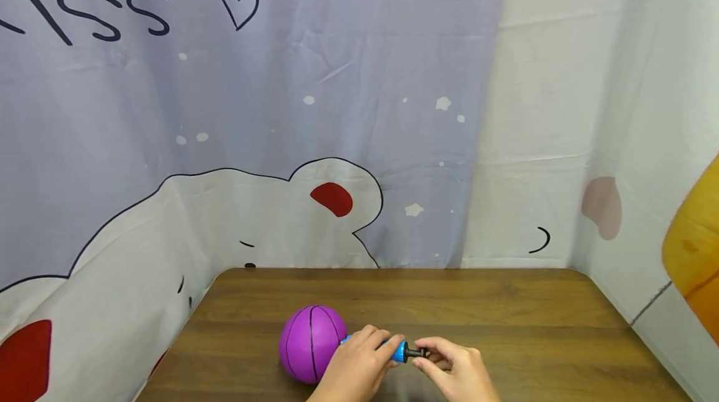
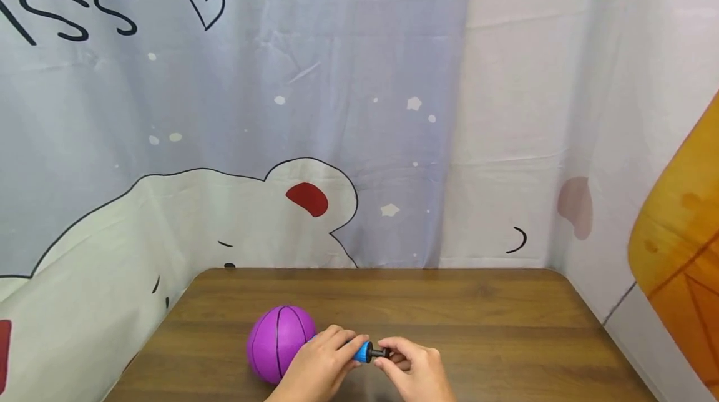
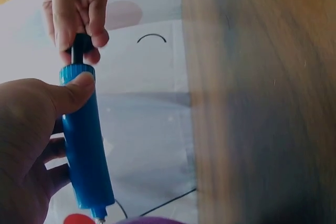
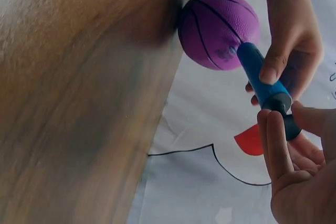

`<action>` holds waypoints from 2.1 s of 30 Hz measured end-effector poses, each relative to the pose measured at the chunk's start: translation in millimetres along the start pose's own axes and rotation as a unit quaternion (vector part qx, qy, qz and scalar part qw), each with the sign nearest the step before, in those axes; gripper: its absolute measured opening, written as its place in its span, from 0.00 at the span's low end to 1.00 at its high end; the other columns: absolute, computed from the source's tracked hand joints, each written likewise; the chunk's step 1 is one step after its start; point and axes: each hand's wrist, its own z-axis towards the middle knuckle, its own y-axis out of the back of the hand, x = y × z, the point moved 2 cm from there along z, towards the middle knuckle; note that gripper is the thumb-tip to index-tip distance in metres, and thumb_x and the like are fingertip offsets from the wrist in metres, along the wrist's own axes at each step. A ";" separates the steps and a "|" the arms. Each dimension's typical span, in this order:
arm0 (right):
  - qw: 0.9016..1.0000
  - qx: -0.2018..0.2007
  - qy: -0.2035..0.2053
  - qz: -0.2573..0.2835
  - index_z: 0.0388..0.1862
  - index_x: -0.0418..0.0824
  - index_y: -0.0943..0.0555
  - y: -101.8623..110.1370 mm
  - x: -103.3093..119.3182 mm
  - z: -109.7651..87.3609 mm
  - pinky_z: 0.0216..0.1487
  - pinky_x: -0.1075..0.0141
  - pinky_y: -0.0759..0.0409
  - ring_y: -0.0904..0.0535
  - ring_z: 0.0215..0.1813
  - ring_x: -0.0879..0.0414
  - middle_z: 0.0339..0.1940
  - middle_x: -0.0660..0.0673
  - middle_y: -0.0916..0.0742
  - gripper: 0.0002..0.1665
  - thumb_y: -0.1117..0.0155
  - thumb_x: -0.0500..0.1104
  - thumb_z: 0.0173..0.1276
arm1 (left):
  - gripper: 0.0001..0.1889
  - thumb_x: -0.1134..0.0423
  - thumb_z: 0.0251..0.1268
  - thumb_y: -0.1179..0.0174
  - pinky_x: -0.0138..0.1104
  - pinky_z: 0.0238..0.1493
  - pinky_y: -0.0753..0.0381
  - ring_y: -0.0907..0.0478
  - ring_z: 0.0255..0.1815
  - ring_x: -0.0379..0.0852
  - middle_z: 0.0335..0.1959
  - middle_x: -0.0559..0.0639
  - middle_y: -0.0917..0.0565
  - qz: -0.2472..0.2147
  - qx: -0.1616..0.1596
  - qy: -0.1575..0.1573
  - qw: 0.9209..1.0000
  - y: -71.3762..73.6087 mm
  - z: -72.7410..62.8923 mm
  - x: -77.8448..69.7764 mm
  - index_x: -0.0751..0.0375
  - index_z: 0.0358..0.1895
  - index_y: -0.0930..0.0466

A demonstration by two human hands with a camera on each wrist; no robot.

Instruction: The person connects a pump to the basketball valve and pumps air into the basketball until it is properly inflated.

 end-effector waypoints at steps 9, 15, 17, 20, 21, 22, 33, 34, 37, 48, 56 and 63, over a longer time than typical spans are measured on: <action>0.998 -0.033 -0.048 -0.024 0.42 0.43 0.12 29.0 -2.4 -7.1 0.30 0.72 0.15 0.16 0.31 0.68 0.32 0.51 0.10 0.14 0.23 0.34 0.57 | 0.22 0.53 0.61 0.29 0.31 0.46 0.16 0.21 0.46 0.37 0.46 0.40 0.17 -0.010 0.005 0.033 0.999 2.5 -2.9 12.2 0.47 0.58 0.21; 0.989 -0.046 -0.132 -0.043 0.43 0.46 0.12 53.3 0.4 -14.3 0.31 0.71 0.14 0.15 0.31 0.67 0.32 0.53 0.10 0.14 0.23 0.36 0.58 | 0.22 0.53 0.61 0.29 0.32 0.49 0.17 0.20 0.47 0.38 0.46 0.39 0.17 0.001 -0.013 0.042 0.999 5.7 -6.6 19.1 0.46 0.58 0.21; 0.989 -0.051 -0.133 -0.046 0.43 0.45 0.11 56.2 1.8 -15.5 0.31 0.71 0.14 0.15 0.30 0.67 0.31 0.53 0.10 0.15 0.23 0.35 0.57 | 0.22 0.53 0.61 0.29 0.32 0.49 0.17 0.20 0.47 0.38 0.46 0.39 0.17 0.003 -0.018 0.040 0.999 5.5 -7.1 19.7 0.46 0.58 0.21; 0.990 -0.056 -0.116 -0.055 0.42 0.46 0.11 55.8 1.3 -16.4 0.30 0.72 0.15 0.15 0.30 0.68 0.31 0.56 0.10 0.15 0.22 0.34 0.56 | 0.22 0.53 0.60 0.29 0.32 0.48 0.17 0.21 0.46 0.38 0.46 0.39 0.17 0.007 -0.023 0.038 0.999 4.4 -7.7 19.5 0.47 0.58 0.21; 0.991 -0.058 -0.110 -0.058 0.42 0.46 0.11 54.8 0.7 -16.3 0.29 0.72 0.15 0.16 0.30 0.68 0.30 0.56 0.10 0.15 0.22 0.34 0.56 | 0.22 0.53 0.60 0.29 0.32 0.48 0.17 0.21 0.46 0.38 0.46 0.39 0.17 0.009 -0.025 0.038 0.999 4.1 -7.7 19.5 0.47 0.58 0.21; 0.991 -0.057 -0.102 -0.060 0.42 0.46 0.12 53.3 0.0 -16.1 0.29 0.72 0.16 0.16 0.29 0.68 0.30 0.58 0.10 0.15 0.22 0.34 0.55 | 0.22 0.53 0.60 0.29 0.33 0.48 0.17 0.21 0.46 0.38 0.46 0.40 0.17 0.011 -0.028 0.039 0.999 3.9 -7.8 19.3 0.47 0.57 0.20; 0.999 -0.031 -0.004 -0.029 0.41 0.43 0.13 13.7 -3.8 -4.8 0.28 0.76 0.17 0.17 0.29 0.70 0.29 0.54 0.10 0.13 0.23 0.34 0.56 | 0.23 0.54 0.56 0.26 0.33 0.48 0.18 0.22 0.45 0.40 0.44 0.43 0.18 0.028 -0.019 0.007 0.999 1.6 -2.1 6.9 0.53 0.55 0.18; 0.999 -0.026 0.002 -0.024 0.41 0.42 0.13 9.5 -3.9 -3.2 0.28 0.75 0.17 0.16 0.30 0.70 0.29 0.52 0.10 0.12 0.23 0.34 0.57 | 0.22 0.54 0.57 0.26 0.33 0.48 0.18 0.22 0.45 0.40 0.45 0.43 0.18 0.027 -0.015 0.004 1.000 1.1 -1.2 5.4 0.53 0.55 0.18; 1.000 -0.007 0.012 -0.010 0.42 0.40 0.14 -1.0 -3.0 1.0 0.29 0.75 0.16 0.16 0.31 0.68 0.31 0.49 0.10 0.11 0.25 0.36 0.60 | 0.21 0.55 0.59 0.27 0.31 0.48 0.18 0.22 0.46 0.39 0.45 0.43 0.18 0.014 0.000 0.000 1.000 -0.3 0.4 1.7 0.53 0.55 0.18; 1.000 -0.004 -0.007 0.012 0.43 0.39 0.13 7.6 -3.8 -2.0 0.29 0.72 0.15 0.15 0.31 0.68 0.33 0.47 0.09 0.11 0.25 0.35 0.61 | 0.20 0.52 0.62 0.30 0.29 0.45 0.18 0.21 0.46 0.37 0.45 0.40 0.17 -0.006 0.020 0.005 1.000 1.1 -0.7 10.1 0.48 0.56 0.19; 0.995 -0.040 -0.081 -0.029 0.43 0.45 0.12 43.7 -6.1 -12.7 0.30 0.72 0.15 0.16 0.30 0.68 0.32 0.52 0.10 0.14 0.23 0.36 0.57 | 0.20 0.52 0.61 0.30 0.31 0.49 0.18 0.21 0.46 0.37 0.46 0.39 0.17 0.003 -0.017 0.025 1.000 4.7 -6.6 22.3 0.48 0.56 0.19; 0.987 -0.049 -0.149 -0.027 0.45 0.45 0.11 54.7 -2.8 -16.6 0.32 0.70 0.14 0.14 0.31 0.66 0.33 0.54 0.09 0.17 0.22 0.36 0.56 | 0.20 0.53 0.62 0.31 0.31 0.49 0.18 0.21 0.46 0.37 0.46 0.38 0.17 -0.003 -0.024 0.028 0.999 5.7 -6.1 22.7 0.47 0.57 0.20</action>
